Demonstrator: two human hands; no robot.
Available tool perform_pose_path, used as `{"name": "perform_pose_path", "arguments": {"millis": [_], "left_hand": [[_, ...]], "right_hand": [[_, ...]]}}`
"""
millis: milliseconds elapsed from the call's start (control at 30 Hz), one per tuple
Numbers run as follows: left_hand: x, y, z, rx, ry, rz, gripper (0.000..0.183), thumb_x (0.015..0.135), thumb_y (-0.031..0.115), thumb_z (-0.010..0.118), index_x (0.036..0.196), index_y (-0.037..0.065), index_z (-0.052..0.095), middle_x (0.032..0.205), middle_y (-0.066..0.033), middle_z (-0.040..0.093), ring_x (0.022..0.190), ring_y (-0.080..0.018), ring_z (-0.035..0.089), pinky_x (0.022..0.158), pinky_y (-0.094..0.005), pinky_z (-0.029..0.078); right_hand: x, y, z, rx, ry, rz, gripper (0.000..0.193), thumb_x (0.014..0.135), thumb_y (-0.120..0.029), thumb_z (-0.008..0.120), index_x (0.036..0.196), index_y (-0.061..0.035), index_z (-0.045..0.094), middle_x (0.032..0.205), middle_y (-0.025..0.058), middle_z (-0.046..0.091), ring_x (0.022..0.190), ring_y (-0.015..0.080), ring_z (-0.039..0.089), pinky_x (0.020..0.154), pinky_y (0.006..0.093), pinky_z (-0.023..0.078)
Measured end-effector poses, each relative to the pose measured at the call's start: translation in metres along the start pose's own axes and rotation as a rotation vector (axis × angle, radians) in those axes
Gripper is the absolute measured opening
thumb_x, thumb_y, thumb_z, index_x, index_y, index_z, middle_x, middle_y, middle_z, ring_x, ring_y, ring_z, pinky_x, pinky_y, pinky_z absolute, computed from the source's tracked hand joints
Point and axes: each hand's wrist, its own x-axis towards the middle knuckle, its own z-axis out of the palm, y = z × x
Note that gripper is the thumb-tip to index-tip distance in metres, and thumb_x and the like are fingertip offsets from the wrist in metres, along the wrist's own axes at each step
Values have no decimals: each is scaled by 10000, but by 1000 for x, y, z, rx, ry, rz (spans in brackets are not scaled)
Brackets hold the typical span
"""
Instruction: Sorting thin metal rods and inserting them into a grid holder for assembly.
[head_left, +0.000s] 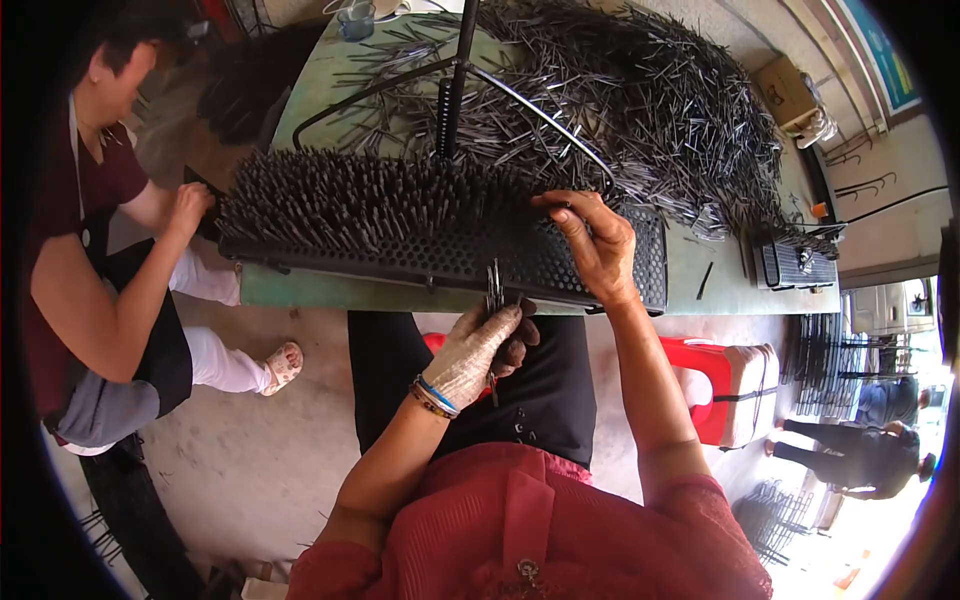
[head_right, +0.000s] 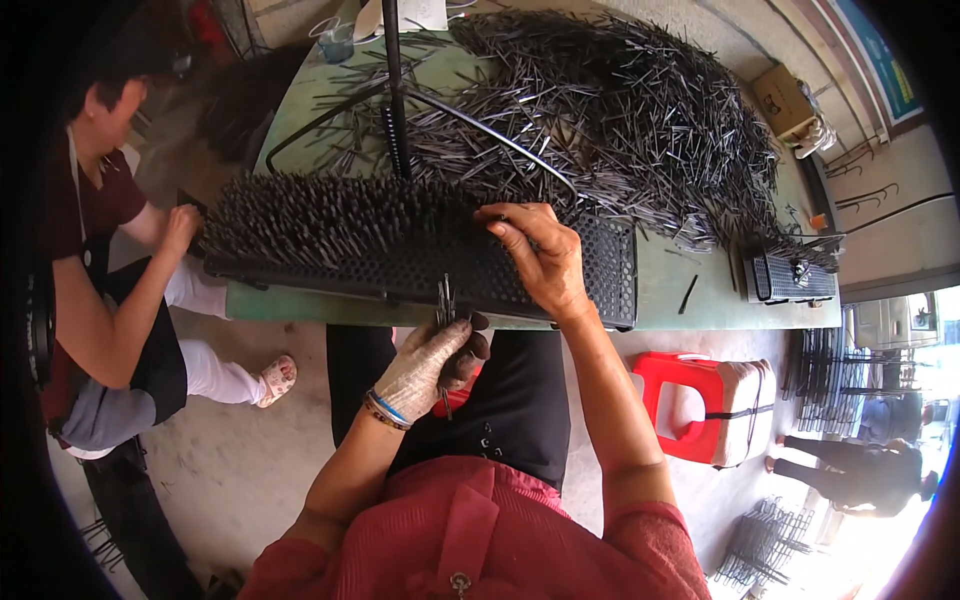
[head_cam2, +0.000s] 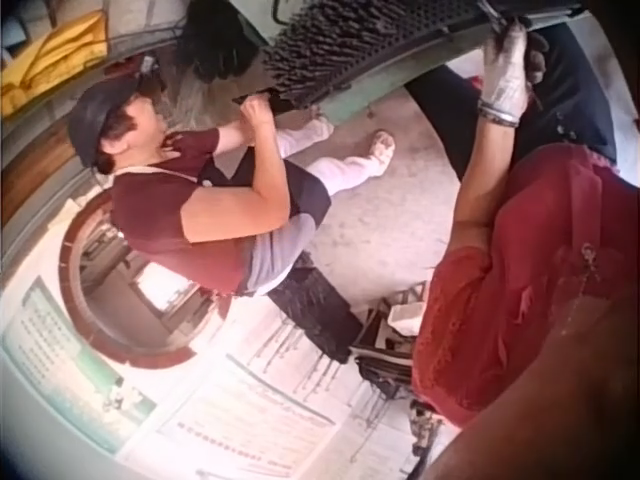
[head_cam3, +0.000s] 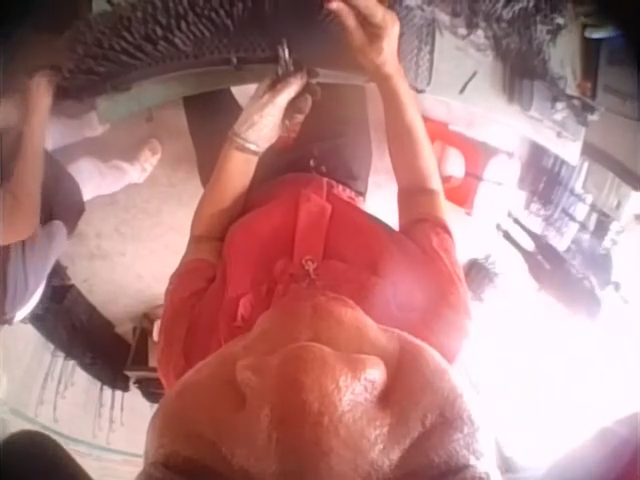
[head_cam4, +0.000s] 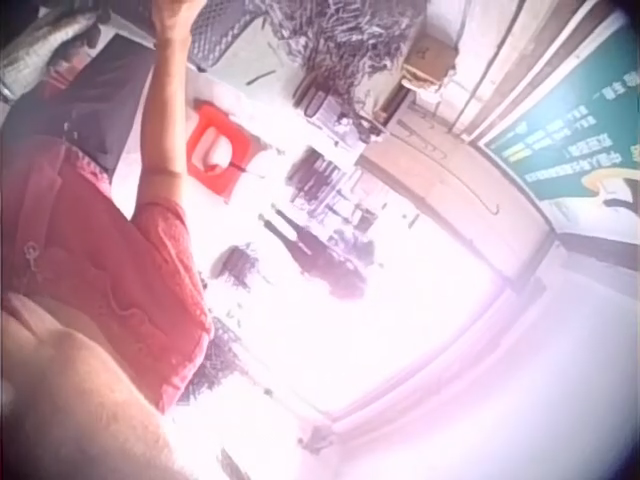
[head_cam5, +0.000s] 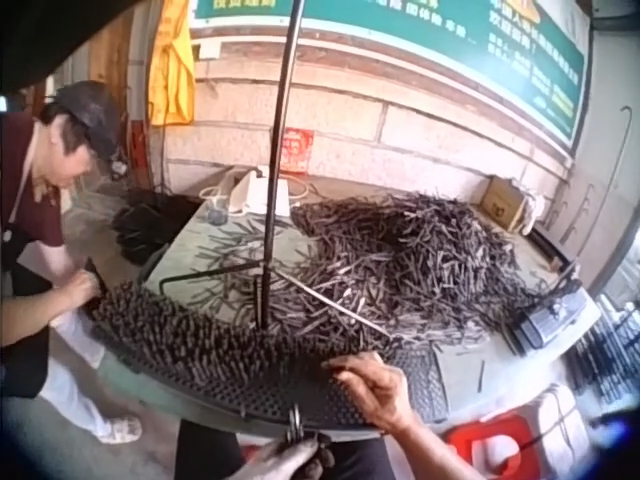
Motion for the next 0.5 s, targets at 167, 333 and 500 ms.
{"name": "perform_pose_path", "arguments": {"millis": [167, 333, 500], "left_hand": [[1, 3, 0, -34, 23, -7, 247, 978, 264, 532, 1102, 54, 573, 849, -39, 640, 632, -51, 571, 500, -176, 445], [4, -3, -4, -131, -32, 33, 245, 981, 239, 523, 1113, 40, 579, 861, -59, 646, 641, -71, 582, 523, -199, 459], [5, -5, -3, -198, -41, 3, 227, 980, 187, 511, 1105, 13, 585, 853, -70, 652, 646, -81, 589, 512, -201, 450]], "right_hand": [[1, 0, 0, 28, -35, 0, 155, 889, -66, 634, 1032, -42, 689, 973, 56, 709, 886, 188, 637, 823, 292, 492], [-3, 6, -1, 181, -51, 82, 149, 909, -55, 614, 1036, -26, 685, 985, 61, 708, 914, 163, 635, 843, 278, 487], [-5, 4, -5, 237, -19, 189, 164, 934, -72, 596, 1062, 7, 660, 1005, 86, 704, 945, 143, 642, 863, 260, 486]]}}
